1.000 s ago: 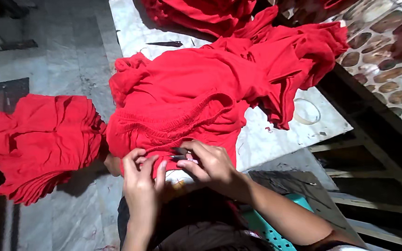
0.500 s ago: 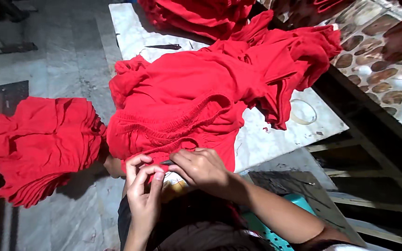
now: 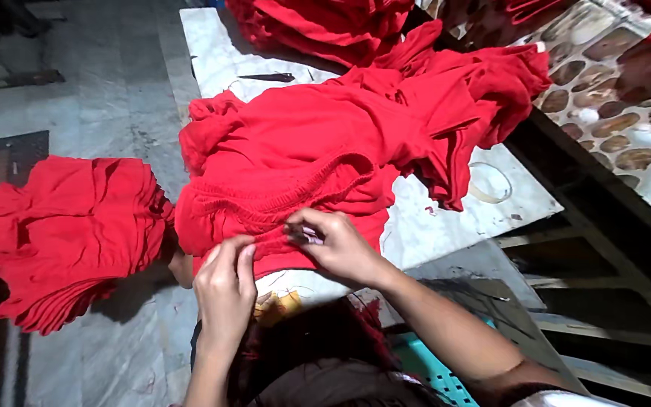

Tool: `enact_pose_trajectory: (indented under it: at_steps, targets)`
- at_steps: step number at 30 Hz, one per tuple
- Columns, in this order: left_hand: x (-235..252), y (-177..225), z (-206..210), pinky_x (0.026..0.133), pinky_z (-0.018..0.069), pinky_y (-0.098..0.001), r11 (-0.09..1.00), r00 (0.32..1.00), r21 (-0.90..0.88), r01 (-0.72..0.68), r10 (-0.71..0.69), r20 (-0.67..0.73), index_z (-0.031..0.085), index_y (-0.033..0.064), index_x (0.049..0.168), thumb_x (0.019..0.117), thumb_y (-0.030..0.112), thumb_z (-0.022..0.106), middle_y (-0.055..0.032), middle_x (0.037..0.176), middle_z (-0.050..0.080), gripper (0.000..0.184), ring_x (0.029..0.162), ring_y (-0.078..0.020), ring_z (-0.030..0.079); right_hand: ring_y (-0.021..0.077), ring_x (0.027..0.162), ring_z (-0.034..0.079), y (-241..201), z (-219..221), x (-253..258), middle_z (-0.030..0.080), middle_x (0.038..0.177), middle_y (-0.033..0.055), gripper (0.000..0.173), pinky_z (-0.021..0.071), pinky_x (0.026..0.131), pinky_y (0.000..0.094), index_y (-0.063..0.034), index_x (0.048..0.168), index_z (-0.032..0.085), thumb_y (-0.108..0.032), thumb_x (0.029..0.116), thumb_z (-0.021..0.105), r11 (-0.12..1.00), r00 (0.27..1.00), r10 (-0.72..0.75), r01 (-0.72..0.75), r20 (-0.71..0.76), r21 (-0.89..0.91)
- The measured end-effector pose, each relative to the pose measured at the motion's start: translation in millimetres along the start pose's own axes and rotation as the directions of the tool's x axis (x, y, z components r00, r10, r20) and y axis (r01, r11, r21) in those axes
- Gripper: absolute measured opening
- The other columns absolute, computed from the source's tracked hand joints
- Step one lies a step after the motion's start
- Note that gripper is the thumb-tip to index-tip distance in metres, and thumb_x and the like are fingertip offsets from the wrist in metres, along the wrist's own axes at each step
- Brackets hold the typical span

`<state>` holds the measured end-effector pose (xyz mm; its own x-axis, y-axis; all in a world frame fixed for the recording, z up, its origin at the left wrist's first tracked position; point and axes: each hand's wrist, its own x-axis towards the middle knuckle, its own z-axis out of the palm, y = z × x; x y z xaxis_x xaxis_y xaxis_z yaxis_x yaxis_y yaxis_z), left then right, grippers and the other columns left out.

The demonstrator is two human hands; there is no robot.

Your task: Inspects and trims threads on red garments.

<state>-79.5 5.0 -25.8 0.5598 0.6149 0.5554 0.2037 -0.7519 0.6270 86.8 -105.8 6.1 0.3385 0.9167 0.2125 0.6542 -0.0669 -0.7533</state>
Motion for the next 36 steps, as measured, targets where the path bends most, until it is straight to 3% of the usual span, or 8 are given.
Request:
enact_pose_trajectory:
  at_steps: [3, 6, 10, 16, 20, 25, 30, 36]
  targets:
    - [6.7, 2.7, 4.9, 0.075, 0.0547, -0.0314, 0.995, 0.999, 0.092, 0.026, -0.023, -0.034, 0.068, -0.0034, 0.104, 0.0983, 0.013, 0.056, -0.0134, 0.086, 0.072, 0.021, 0.079, -0.0194, 0.070, 0.0037, 0.069, 0.059, 5.5, 1.3, 11.2, 0.064, 0.079, 0.0016, 0.005, 0.0491, 0.064, 0.0224, -0.0033, 0.098, 0.067, -0.004, 0.0927, 0.066, 0.986, 0.995, 0.094, -0.096, 0.017, 0.138]
    - [2.6, 3.7, 7.3, 0.090, 0.0498, -0.0348, 0.978, 0.984, 0.192, -0.087, 0.114, -0.137, 0.071, -0.0017, 0.095, 0.0988, 0.015, 0.057, -0.0201, 0.104, 0.070, 0.022, 0.099, -0.0305, 0.066, 0.0027, 0.068, 0.058, 4.8, 1.5, 10.5, 0.064, 0.078, 0.0004, 0.006, 0.0482, 0.064, 0.0216, -0.0039, 0.098, 0.068, -0.004, 0.0927, 0.066, 0.985, 0.994, 0.103, -0.105, 0.018, 0.137]
    - [-3.4, 13.0, 6.6, 0.087, 0.0476, -0.0186, 0.960, 0.944, 0.201, -0.196, 0.240, -0.227, 0.071, -0.0012, 0.089, 0.0982, 0.010, 0.060, -0.0200, 0.097, 0.065, 0.018, 0.093, -0.0205, 0.063, -0.0006, 0.069, 0.058, 8.6, 3.0, 9.6, 0.064, 0.081, -0.0013, 0.006, 0.0483, 0.064, 0.0176, -0.0042, 0.098, 0.067, -0.003, 0.0925, 0.064, 0.975, 0.994, 0.106, -0.105, 0.008, 0.198]
    - [-5.3, 14.9, 21.5, 0.090, 0.0531, -0.0291, 0.953, 0.965, 0.171, -0.250, 0.260, -0.035, 0.074, -0.0003, 0.102, 0.0951, 0.015, 0.066, -0.0241, 0.111, 0.068, 0.019, 0.100, -0.0289, 0.068, -0.0028, 0.075, 0.060, 10.0, 4.7, 8.7, 0.064, 0.086, -0.0033, 0.009, 0.0516, 0.070, 0.0142, -0.0034, 0.096, 0.065, 0.004, 0.0910, 0.062, 0.903, 0.993, 0.112, -0.081, -0.049, 0.422]
    - [3.3, 5.8, 27.3, 0.082, 0.0531, -0.0272, 0.916, 0.918, 0.139, -0.375, 0.389, -0.083, 0.074, 0.0039, 0.088, 0.0951, 0.009, 0.065, -0.0143, 0.094, 0.072, 0.012, 0.092, -0.0243, 0.068, -0.0038, 0.075, 0.060, 10.8, 4.0, 6.8, 0.064, 0.084, -0.0046, 0.011, 0.0519, 0.071, 0.0133, -0.0033, 0.094, 0.063, 0.006, 0.0910, 0.061, 0.875, 0.993, 0.101, -0.057, -0.067, 0.481]
    - [1.1, -5.3, 9.0, 0.090, 0.0495, -0.0142, 0.957, 0.969, -0.183, -0.227, 0.204, -0.137, 0.065, 0.0009, 0.087, 0.1030, 0.019, 0.057, -0.0119, 0.099, 0.067, 0.025, 0.099, -0.0075, 0.065, -0.0061, 0.066, 0.054, 12.7, 3.4, 7.5, 0.060, 0.077, -0.0082, 0.012, 0.0466, 0.062, 0.0106, -0.0059, 0.093, 0.063, 0.005, 0.0911, 0.060, 0.863, 0.990, 0.110, -0.050, -0.089, 0.503]
    - [-2.5, -9.4, 5.4, 0.095, 0.0541, -0.0183, 0.889, 0.994, -0.450, -0.084, 0.041, -0.103, 0.067, 0.0105, 0.091, 0.1040, 0.028, 0.058, 0.0045, 0.108, 0.068, 0.024, 0.109, -0.0009, 0.064, -0.0060, 0.068, 0.055, 14.6, 4.1, 7.9, 0.061, 0.079, -0.0081, 0.012, 0.0477, 0.064, 0.0106, -0.0059, 0.093, 0.063, 0.006, 0.0910, 0.060, 0.855, 0.993, 0.080, -0.025, -0.085, 0.518]
    - [-1.8, -1.7, 7.8, 0.094, 0.0494, -0.0139, 0.896, 0.999, -0.441, -0.051, 0.055, -0.003, 0.065, 0.0054, 0.091, 0.1031, 0.027, 0.058, -0.0033, 0.113, 0.067, 0.026, 0.110, 0.0001, 0.061, -0.0060, 0.075, 0.058, 11.3, 3.3, 2.6, 0.064, 0.083, -0.0052, 0.005, 0.0496, 0.070, 0.0117, -0.0030, 0.097, 0.064, -0.001, 0.0928, 0.063, 0.927, 0.996, 0.047, -0.018, -0.069, 0.376]
